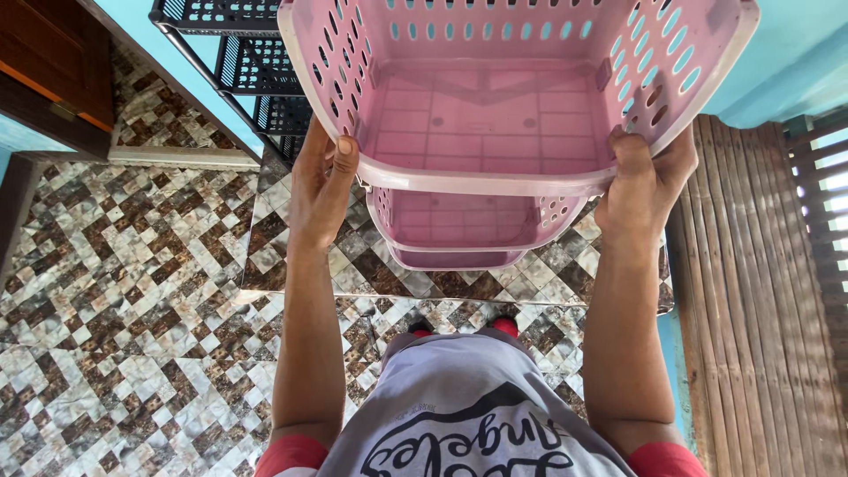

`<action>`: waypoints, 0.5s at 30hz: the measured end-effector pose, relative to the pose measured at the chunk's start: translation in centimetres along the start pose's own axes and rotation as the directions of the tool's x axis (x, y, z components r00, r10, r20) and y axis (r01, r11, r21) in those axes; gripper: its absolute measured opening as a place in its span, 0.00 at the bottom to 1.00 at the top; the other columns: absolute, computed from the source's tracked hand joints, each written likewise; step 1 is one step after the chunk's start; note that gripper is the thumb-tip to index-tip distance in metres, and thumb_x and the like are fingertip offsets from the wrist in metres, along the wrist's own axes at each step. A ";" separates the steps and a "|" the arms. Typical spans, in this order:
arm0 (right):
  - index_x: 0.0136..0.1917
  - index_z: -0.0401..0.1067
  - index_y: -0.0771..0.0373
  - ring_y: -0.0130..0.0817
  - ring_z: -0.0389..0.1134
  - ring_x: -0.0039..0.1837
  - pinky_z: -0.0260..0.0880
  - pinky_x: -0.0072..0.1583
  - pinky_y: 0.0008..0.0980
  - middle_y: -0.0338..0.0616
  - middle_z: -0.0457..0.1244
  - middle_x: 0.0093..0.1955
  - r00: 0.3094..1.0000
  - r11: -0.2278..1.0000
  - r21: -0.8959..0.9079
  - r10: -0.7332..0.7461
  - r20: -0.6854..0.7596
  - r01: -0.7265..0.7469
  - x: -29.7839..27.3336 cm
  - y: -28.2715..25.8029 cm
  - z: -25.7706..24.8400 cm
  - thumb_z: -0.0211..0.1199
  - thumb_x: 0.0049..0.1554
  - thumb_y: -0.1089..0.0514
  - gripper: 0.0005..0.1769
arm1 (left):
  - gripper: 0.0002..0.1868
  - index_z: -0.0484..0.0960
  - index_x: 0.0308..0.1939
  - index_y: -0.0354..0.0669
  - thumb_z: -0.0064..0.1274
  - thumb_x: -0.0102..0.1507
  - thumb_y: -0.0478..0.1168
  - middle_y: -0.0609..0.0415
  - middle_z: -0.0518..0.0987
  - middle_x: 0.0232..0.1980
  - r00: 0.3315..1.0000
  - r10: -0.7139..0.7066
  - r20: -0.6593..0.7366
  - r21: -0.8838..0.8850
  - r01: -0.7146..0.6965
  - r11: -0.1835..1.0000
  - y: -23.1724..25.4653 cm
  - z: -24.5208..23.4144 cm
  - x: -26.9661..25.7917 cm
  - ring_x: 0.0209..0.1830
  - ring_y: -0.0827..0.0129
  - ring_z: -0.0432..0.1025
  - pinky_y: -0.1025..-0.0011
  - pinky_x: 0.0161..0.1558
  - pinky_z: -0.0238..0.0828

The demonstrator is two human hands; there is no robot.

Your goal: The person inserts small wooden slats into the side slots of pink plastic baskets to form handles. They then stack the baskets and continue inserting slats into the stacked units.

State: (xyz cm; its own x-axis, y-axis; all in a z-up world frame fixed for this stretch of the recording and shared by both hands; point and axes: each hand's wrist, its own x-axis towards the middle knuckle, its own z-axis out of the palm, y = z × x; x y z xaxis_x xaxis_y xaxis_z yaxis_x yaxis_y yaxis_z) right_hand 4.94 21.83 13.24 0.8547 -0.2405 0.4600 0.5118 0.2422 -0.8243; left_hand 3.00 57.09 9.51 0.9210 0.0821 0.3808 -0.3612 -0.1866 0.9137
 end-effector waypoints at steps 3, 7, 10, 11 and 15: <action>0.71 0.66 0.76 0.24 0.64 0.53 0.67 0.56 0.22 0.44 0.63 0.57 1.000 1.000 -0.003 0.015 -0.004 -0.015 0.1 0.4 -0.4 0.53 0.57 0.73 0.28 | 0.46 0.61 0.79 0.48 0.43 0.67 0.74 0.39 0.76 0.70 0.999 -0.050 -0.018 0.023 0.050 0.998 -0.2 0.3 -0.3 0.62 0.53 0.78 0.50 0.58 0.79; 0.71 0.66 0.76 0.25 0.64 0.52 0.67 0.56 0.23 0.44 0.64 0.58 1.000 1.000 0.013 0.023 -0.016 -0.023 0.5 0.6 -0.5 0.54 0.57 0.72 0.27 | 0.45 0.62 0.80 0.49 0.42 0.68 0.74 0.38 0.76 0.73 0.999 0.012 -0.031 0.058 -0.010 0.998 -0.3 0.9 -0.5 0.71 0.49 0.74 0.47 0.66 0.74; 0.70 0.66 0.76 0.26 0.65 0.54 0.67 0.55 0.23 0.45 0.65 0.58 0.997 0.999 0.014 0.047 -0.053 -0.047 0.7 0.5 -0.5 0.55 0.56 0.72 0.27 | 0.45 0.60 0.80 0.48 0.43 0.69 0.73 0.37 0.74 0.74 1.000 0.020 -0.020 0.033 -0.020 0.999 -0.2 1.0 -0.7 0.74 0.46 0.72 0.45 0.67 0.69; 0.70 0.67 0.76 0.26 0.65 0.54 0.67 0.56 0.24 0.45 0.65 0.58 0.999 0.999 -0.001 0.034 -0.041 -0.035 0.6 0.4 -0.5 0.54 0.56 0.72 0.28 | 0.45 0.60 0.81 0.49 0.43 0.70 0.73 0.37 0.74 0.74 0.999 0.029 -0.014 0.014 -0.029 0.999 -0.1 0.8 -0.6 0.74 0.46 0.72 0.45 0.68 0.69; 0.69 0.67 0.75 0.26 0.65 0.54 0.67 0.58 0.24 0.44 0.64 0.59 1.000 1.000 -0.017 0.009 -0.018 -0.009 0.5 0.0 -0.2 0.54 0.57 0.72 0.26 | 0.46 0.58 0.81 0.48 0.45 0.69 0.72 0.36 0.73 0.74 1.000 -0.003 -0.006 0.010 0.003 1.000 0.3 0.3 -0.6 0.74 0.44 0.71 0.44 0.69 0.73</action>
State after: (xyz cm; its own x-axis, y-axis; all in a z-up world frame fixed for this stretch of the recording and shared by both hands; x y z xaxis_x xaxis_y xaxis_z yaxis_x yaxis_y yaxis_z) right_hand 5.34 21.48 13.44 0.8574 -0.2553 0.4469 0.5026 0.2283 -0.8338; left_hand 2.44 56.66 9.51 0.9212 0.0881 0.3789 -0.3569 -0.1963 0.9133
